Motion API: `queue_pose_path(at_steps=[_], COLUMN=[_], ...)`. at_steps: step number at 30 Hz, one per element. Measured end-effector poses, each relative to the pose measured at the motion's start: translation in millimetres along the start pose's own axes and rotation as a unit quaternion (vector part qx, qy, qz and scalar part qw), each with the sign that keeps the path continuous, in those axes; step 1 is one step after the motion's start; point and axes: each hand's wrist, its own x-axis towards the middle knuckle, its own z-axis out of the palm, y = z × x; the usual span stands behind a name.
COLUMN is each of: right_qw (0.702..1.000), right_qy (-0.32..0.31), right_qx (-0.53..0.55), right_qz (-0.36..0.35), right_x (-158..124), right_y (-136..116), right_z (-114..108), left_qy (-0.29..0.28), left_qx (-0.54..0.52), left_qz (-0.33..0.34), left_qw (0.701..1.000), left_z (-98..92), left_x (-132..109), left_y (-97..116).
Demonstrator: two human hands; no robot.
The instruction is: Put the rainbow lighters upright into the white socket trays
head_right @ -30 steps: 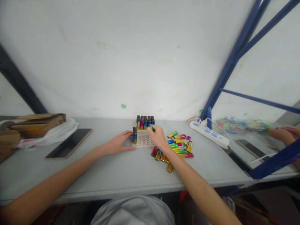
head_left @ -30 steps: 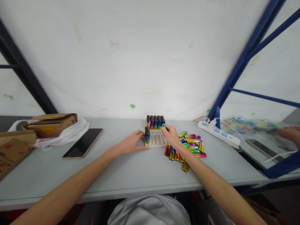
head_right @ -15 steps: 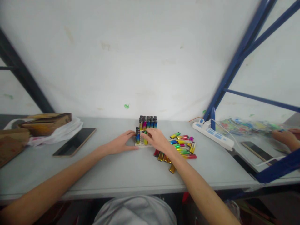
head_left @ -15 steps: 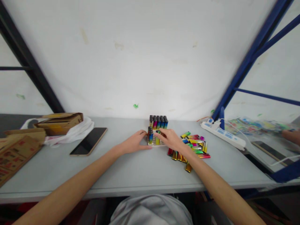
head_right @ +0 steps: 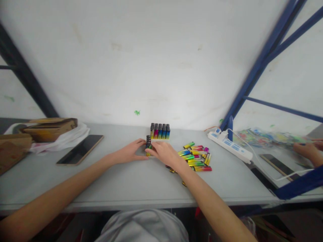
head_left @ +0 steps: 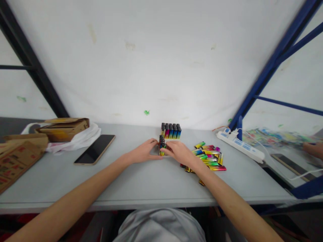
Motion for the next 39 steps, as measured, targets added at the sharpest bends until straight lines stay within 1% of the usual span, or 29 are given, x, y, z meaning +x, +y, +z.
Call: queue_pose_path(at_steps=[2, 4, 7, 9, 11, 12, 14, 16, 17, 19, 22, 24, 26, 30, 32, 33, 34, 35, 36, 37, 39], right_qw=[1.0, 1.0, 1.0, 0.996, 0.981, 0.966, 0.924, 0.89, 0.88, 0.87, 0.873, 0.883, 0.904, 0.947, 0.962, 0.967, 0.964, 0.953, 0.936, 0.916, 0.886], right_qy=[-0.002, -0.01, -0.005, 0.023, 0.038, 0.038, 0.037, 0.029, 0.018, -0.015, -0.051, -0.049, -0.021, 0.039, 0.064, 0.078, 0.093, 0.104, 0.11, 0.111, 0.104], right_qx=[-0.019, -0.018, -0.016, -0.049, -0.107, -0.144, -0.204, -0.231, -0.233, -0.227, -0.222, -0.215, -0.187, -0.131, -0.059, 0.008, 0.091, 0.177, 0.254, 0.316, 0.39], right_qz=[-0.002, -0.005, 0.018, 0.074, 0.156, 0.211, 0.32, 0.391, 0.414, 0.437, 0.431, 0.415, 0.384, 0.29, 0.258, 0.244, 0.231, 0.222, 0.218, 0.218, 0.229], right_x=[2, 2, -2, -9, -19, -25, -35, -42, -44, -44, -39, -34, -29, -19, -15, -13, -11, -9, -7, -6, -3], right_y=[-3, -2, 15, 39, 66, 79, 100, 112, 115, 115, 112, 111, 112, 113, 109, 106, 102, 97, 91, 85, 73], right_z=[0, -6, -26, -44, -62, -70, -82, -87, -87, -83, -70, -61, -54, -47, -43, -41, -38, -36, -33, -30, -26], left_qy=[0.004, 0.007, 0.003, -0.001, -0.005, -0.004, 0.002, 0.008, 0.01, 0.008, 0.004, 0.005, 0.009, 0.023, 0.033, 0.037, 0.041, 0.044, 0.046, 0.047, 0.042], left_qx=[0.001, -0.001, 0.002, 0.008, 0.012, 0.012, 0.007, 0.0, -0.002, -0.002, 0.0, -0.002, -0.004, 0.007, 0.018, 0.021, 0.021, 0.018, 0.013, 0.007, -0.002], left_qz=[0.003, 0.004, -0.002, -0.005, -0.006, -0.006, -0.008, -0.009, -0.009, -0.01, -0.01, -0.009, -0.008, -0.014, -0.031, -0.039, -0.045, -0.047, -0.046, -0.042, -0.035], left_qw=[1.0, 1.0, 1.0, 1.0, 1.0, 1.0, 1.0, 1.0, 1.0, 1.0, 1.0, 1.0, 1.0, 1.0, 0.999, 0.998, 0.998, 0.998, 0.998, 0.998, 0.999], left_z=[0.3, 0.2, -0.3, -0.6, -1.0, -1.1, -1.5, -1.8, -2.0, -2.3, -2.4, -2.1, -1.1, 4.2, 7.7, 9.2, 10.4, 11.1, 11.2, 10.7, 8.5], left_x=[0, 0, 1, 2, 2, 2, 2, 2, 2, 2, 2, 2, 2, 2, 3, 4, 4, 5, 5, 5, 5], left_y=[0, -1, -2, -2, -2, -2, -1, 0, 1, 1, 1, 0, -1, -1, 1, 2, 3, 4, 4, 5, 4])
